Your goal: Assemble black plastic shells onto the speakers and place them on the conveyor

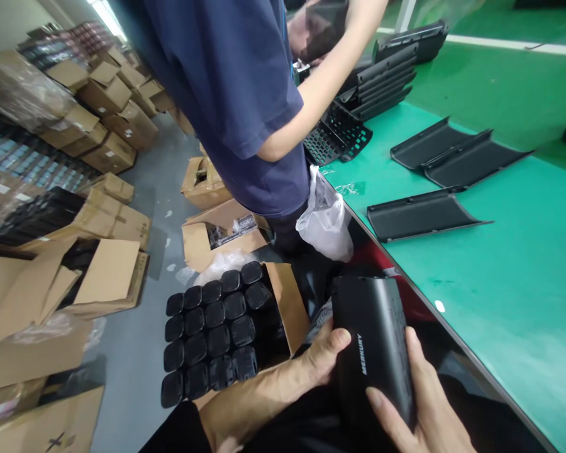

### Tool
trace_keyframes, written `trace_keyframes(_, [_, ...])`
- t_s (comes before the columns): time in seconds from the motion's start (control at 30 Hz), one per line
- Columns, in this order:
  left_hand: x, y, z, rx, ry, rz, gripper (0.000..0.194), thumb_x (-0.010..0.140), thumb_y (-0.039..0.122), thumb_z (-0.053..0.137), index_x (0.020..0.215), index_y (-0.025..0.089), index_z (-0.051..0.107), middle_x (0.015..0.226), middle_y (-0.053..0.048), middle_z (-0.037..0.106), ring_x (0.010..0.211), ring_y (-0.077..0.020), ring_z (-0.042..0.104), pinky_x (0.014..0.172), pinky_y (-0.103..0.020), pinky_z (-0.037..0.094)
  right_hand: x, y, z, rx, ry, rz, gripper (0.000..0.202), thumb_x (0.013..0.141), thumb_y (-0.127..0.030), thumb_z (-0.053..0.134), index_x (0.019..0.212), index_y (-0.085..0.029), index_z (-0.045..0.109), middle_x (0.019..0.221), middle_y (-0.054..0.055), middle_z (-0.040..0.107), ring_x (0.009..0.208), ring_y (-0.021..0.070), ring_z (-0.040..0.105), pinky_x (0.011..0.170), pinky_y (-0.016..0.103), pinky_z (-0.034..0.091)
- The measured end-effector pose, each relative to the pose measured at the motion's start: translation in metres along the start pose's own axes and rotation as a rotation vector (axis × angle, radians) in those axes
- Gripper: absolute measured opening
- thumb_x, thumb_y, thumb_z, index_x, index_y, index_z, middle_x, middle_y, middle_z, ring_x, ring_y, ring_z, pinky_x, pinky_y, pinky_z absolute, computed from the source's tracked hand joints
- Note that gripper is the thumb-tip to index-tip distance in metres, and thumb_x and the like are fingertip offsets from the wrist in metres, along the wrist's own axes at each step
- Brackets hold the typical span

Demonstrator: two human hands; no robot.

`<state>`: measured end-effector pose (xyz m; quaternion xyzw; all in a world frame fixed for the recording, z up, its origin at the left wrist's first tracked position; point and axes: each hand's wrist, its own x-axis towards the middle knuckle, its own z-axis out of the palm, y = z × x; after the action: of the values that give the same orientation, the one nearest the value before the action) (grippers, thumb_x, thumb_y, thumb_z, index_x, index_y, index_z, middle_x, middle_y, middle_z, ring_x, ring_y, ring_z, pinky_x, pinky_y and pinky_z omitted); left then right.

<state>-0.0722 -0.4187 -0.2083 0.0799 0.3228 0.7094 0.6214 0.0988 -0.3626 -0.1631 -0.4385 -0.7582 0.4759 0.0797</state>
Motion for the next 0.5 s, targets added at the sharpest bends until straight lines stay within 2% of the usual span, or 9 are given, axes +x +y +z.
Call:
trace_keyframes(0.07, [0.000,0.001,0.002,0.001,0.020,-0.001,0.089,0.067,0.074,0.088,0.141,0.029,0.069,0.134,-0.015,0.076,0.136,-0.0459,0.063,0.110,-0.056,0.052,0.006,0.004,0.000,0.009,-0.070,-0.005,0.105,0.097,-0.067,0.063,0.176,-0.038,0.000,0.171,0.015,0.042,0.146,0.0472,0.055,0.107,0.065,0.057])
trace_keyframes(0.17, [0.000,0.002,0.002,-0.008,0.051,-0.011,0.084,0.069,0.072,0.089,0.135,0.023,0.072,0.128,-0.016,0.078,0.133,-0.0451,0.065,0.111,-0.056,0.051,0.020,0.010,-0.004,0.059,-0.136,0.007,0.106,0.097,-0.067,0.062,0.176,-0.036,-0.001,0.176,0.015,0.034,0.156,0.0462,0.041,0.119,0.069,0.044])
trace_keyframes(0.27, [-0.001,0.002,-0.004,-0.039,0.143,-0.015,0.073,0.068,0.067,0.091,0.121,0.019,0.076,0.118,-0.017,0.080,0.128,-0.0439,0.068,0.109,-0.055,0.052,0.031,0.011,-0.011,0.175,-0.225,0.017,0.104,0.097,-0.065,0.065,0.176,-0.036,0.004,0.180,0.012,0.024,0.163,0.0440,0.027,0.128,0.068,0.029])
trace_keyframes(0.33, [-0.002,0.002,-0.009,-0.077,0.230,-0.019,0.069,0.069,0.065,0.092,0.118,0.019,0.076,0.114,-0.016,0.081,0.123,-0.0425,0.070,0.108,-0.054,0.053,0.030,0.011,-0.011,0.261,-0.253,-0.002,0.100,0.096,-0.062,0.069,0.175,-0.040,0.012,0.181,0.008,0.022,0.163,0.0413,0.026,0.129,0.064,0.029])
trace_keyframes(0.43, [0.000,0.000,-0.014,-0.120,0.369,0.010,0.072,0.067,0.066,0.093,0.116,0.018,0.074,0.106,-0.013,0.081,0.114,-0.0387,0.074,0.105,-0.052,0.054,0.016,0.012,0.003,0.323,-0.067,-0.029,0.106,0.088,-0.063,0.077,0.172,-0.042,0.017,0.179,0.008,0.021,0.159,0.0431,0.034,0.125,0.066,0.037])
trace_keyframes(0.5, [0.004,-0.002,-0.012,-0.115,0.456,0.066,0.072,0.063,0.067,0.095,0.111,0.018,0.074,0.102,-0.011,0.081,0.109,-0.0364,0.075,0.103,-0.051,0.056,0.007,0.010,0.019,0.328,0.087,0.012,0.117,0.082,-0.065,0.083,0.172,-0.036,0.014,0.176,0.014,0.023,0.157,0.0461,0.034,0.123,0.070,0.034])
